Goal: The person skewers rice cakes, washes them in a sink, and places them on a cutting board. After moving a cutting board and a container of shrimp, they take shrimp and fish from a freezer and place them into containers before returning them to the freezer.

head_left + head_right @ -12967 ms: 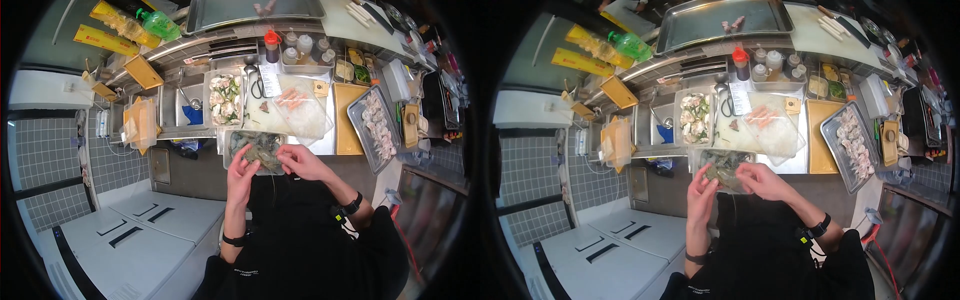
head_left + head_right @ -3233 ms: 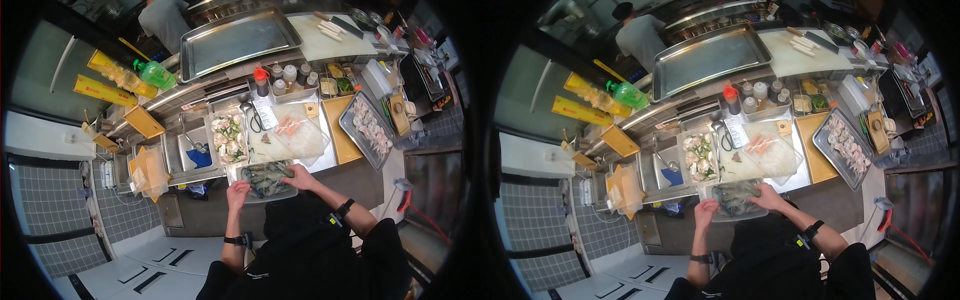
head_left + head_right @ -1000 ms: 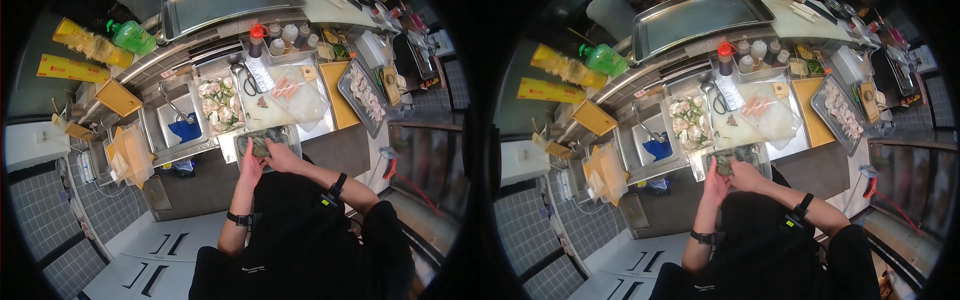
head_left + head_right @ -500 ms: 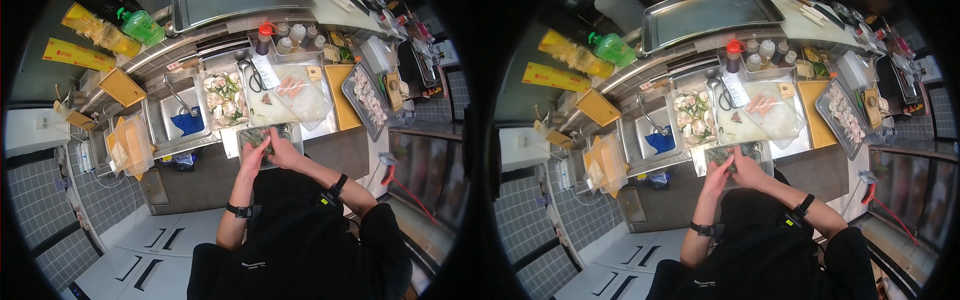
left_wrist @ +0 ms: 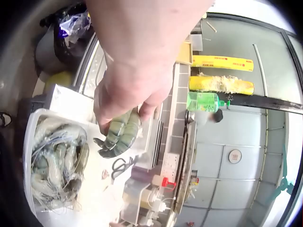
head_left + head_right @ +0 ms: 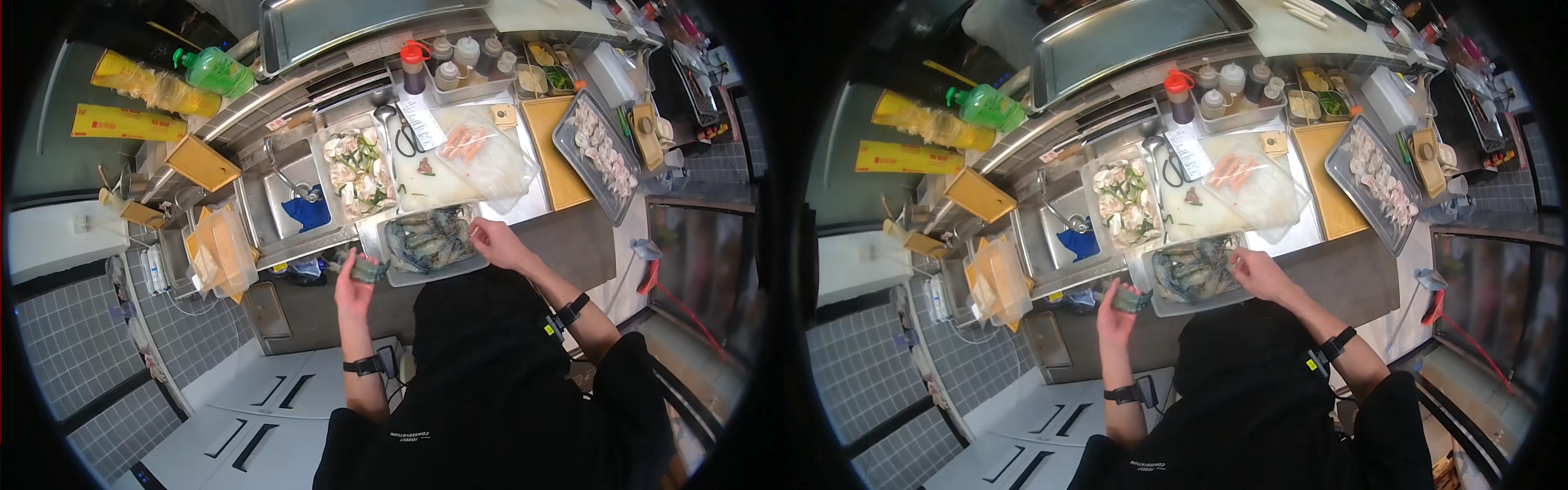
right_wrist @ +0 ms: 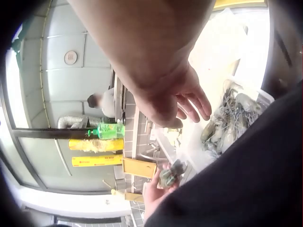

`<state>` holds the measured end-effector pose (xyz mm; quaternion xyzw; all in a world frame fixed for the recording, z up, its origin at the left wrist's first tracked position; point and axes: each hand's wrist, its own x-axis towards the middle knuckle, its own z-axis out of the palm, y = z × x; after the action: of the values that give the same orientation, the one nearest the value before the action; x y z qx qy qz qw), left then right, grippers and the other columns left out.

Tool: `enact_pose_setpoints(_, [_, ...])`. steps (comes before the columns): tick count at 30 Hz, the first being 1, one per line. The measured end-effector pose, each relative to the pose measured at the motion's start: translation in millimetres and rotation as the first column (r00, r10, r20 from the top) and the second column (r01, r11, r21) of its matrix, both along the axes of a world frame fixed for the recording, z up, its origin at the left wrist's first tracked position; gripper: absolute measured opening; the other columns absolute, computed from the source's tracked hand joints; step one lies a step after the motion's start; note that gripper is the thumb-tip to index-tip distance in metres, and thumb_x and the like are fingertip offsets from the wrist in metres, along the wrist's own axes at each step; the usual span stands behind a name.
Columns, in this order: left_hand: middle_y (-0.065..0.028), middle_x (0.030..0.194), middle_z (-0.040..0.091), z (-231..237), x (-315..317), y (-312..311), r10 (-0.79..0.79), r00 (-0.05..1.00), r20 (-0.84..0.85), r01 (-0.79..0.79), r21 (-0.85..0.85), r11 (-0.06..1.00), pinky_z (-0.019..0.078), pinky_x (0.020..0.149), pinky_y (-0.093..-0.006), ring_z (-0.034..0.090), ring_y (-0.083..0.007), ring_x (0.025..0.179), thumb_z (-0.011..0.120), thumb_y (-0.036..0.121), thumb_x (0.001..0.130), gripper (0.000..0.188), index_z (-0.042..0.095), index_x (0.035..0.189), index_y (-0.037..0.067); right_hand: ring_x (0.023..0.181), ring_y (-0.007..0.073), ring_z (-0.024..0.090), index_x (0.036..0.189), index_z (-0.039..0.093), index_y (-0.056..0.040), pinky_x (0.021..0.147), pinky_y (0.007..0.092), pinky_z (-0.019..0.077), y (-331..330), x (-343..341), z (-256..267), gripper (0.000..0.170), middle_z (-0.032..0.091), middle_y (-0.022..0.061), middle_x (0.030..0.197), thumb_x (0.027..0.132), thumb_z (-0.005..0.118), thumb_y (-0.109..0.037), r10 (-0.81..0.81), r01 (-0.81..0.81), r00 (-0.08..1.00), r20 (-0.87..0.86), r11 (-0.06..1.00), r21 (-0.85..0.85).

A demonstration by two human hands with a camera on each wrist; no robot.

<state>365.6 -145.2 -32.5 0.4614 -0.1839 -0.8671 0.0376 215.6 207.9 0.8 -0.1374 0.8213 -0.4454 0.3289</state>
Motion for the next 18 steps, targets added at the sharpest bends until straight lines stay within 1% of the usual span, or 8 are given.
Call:
enact_pose_setpoints(2, [-0.0062, 0.105, 0.069, 3, 13, -1, 0.011, 0.999, 0.046, -0.004, -0.145, 0.989, 0.0588, 0.088, -0.039, 0.068, -0.0215, 0.094, 0.077, 0.007, 0.099, 0.032, 0.066, 0.129, 0.008, 0.082, 0.0367, 0.075, 0.106, 0.066, 0.0021, 0.078, 0.0445, 0.058, 30, -4, -20, 0.016, 0.074, 0.0221, 0.084, 0.095, 0.067, -0.01, -0.015, 0.016, 1.0, -0.021, 0.999, 0.044])
enact_pose_setpoints(5, [-0.0056, 0.103, 0.068, 6, 36, 0, -0.019, 0.996, 0.089, 0.036, -0.196, 0.98, 0.0591, 0.08, -0.0354, 0.066, -0.0189, 0.088, 0.076, 0.003, 0.098, 0.033, 0.065, 0.129, 0.008, 0.087, 0.0389, 0.077, 0.1, 0.07, 0.001, 0.078, 0.0464, 0.0586, 75, -19, -57, 0.016, 0.076, 0.0249, 0.09, 0.093, 0.069, -0.014, -0.057, 0.068, 0.995, -0.077, 0.985, 0.156])
enact_pose_setpoints(9, [-0.0053, 0.104, 0.067, 22, 63, 11, 0.085, 0.982, 0.167, -0.051, -0.201, 0.978, 0.059, 0.075, -0.0332, 0.066, -0.0172, 0.085, 0.074, 0.0, 0.097, 0.033, 0.065, 0.128, 0.007, 0.089, 0.0401, 0.077, 0.101, 0.071, 0.001, 0.082, 0.0459, 0.0604, 124, -36, -135, 0.023, 0.076, 0.0259, 0.094, 0.09, 0.073, -0.019, -0.387, 0.379, 0.922, -0.012, 0.896, 0.23])
enact_pose_setpoints(11, [-0.0054, 0.101, 0.068, 25, 76, 10, 0.167, 0.976, 0.139, -0.137, -0.207, 0.969, 0.0596, 0.075, -0.033, 0.067, -0.0173, 0.082, 0.072, 0.0, 0.097, 0.031, 0.065, 0.126, 0.007, 0.088, 0.0409, 0.077, 0.103, 0.069, 0.0048, 0.08, 0.046, 0.0613, 135, -45, -196, 0.03, 0.075, 0.0292, 0.105, 0.089, 0.075, -0.021, -0.664, 0.651, 0.745, -0.071, 0.699, 0.296])
enact_pose_setpoints(12, [-0.0054, 0.101, 0.068, 30, 80, 11, 0.155, 0.978, 0.138, -0.122, -0.224, 0.967, 0.0596, 0.075, -0.033, 0.067, -0.0173, 0.082, 0.072, 0.0, 0.097, 0.031, 0.065, 0.126, 0.007, 0.083, 0.0347, 0.076, 0.109, 0.066, 0.0058, 0.075, 0.0428, 0.0615, 133, -52, -215, 0.034, 0.075, 0.0243, 0.103, 0.09, 0.077, -0.02, -0.699, 0.658, 0.715, 0.019, 0.681, 0.32])
enact_pose_setpoints(13, [-0.0058, 0.099, 0.068, 35, 83, 15, 0.153, 0.973, 0.173, -0.114, -0.216, 0.97, 0.0607, 0.074, -0.0314, 0.067, -0.0165, 0.082, 0.072, 0.0, 0.098, 0.027, 0.066, 0.124, 0.007, 0.083, 0.0347, 0.076, 0.109, 0.066, 0.0058, 0.075, 0.0428, 0.0615, 124, -56, -204, 0.034, 0.075, 0.0243, 0.103, 0.09, 0.077, -0.02, -0.708, 0.667, 0.705, 0.034, 0.679, 0.308])
enact_pose_setpoints(15, [-0.0062, 0.096, 0.068, 37, 84, 19, 0.153, 0.966, 0.209, -0.105, -0.226, 0.968, 0.0618, 0.073, -0.0298, 0.067, -0.0157, 0.081, 0.071, 0.0, 0.098, 0.024, 0.066, 0.121, 0.006, 0.079, 0.024, 0.071, 0.117, 0.065, 0.0028, 0.069, 0.0368, 0.0584, 103, -60, -191, 0.038, 0.071, 0.014, 0.093, 0.09, 0.081, -0.019, -0.86, 0.817, 0.361, 0.361, 0.478, 0.323])
enact_pose_setpoints(18, [-0.0051, 0.094, 0.068, 38, 81, 30, 0.112, 0.96, 0.258, -0.053, -0.227, 0.973, 0.0621, 0.073, -0.0307, 0.067, -0.016, 0.079, 0.073, 0.002, 0.098, 0.022, 0.066, 0.118, 0.006, 0.074, 0.0151, 0.064, 0.122, 0.063, -0.0002, 0.062, 0.0286, 0.0515, 102, -59, -187, 0.036, 0.067, 0.0056, 0.09, 0.093, 0.08, -0.013, -0.779, 0.787, 0.412, 0.473, 0.566, 0.245])
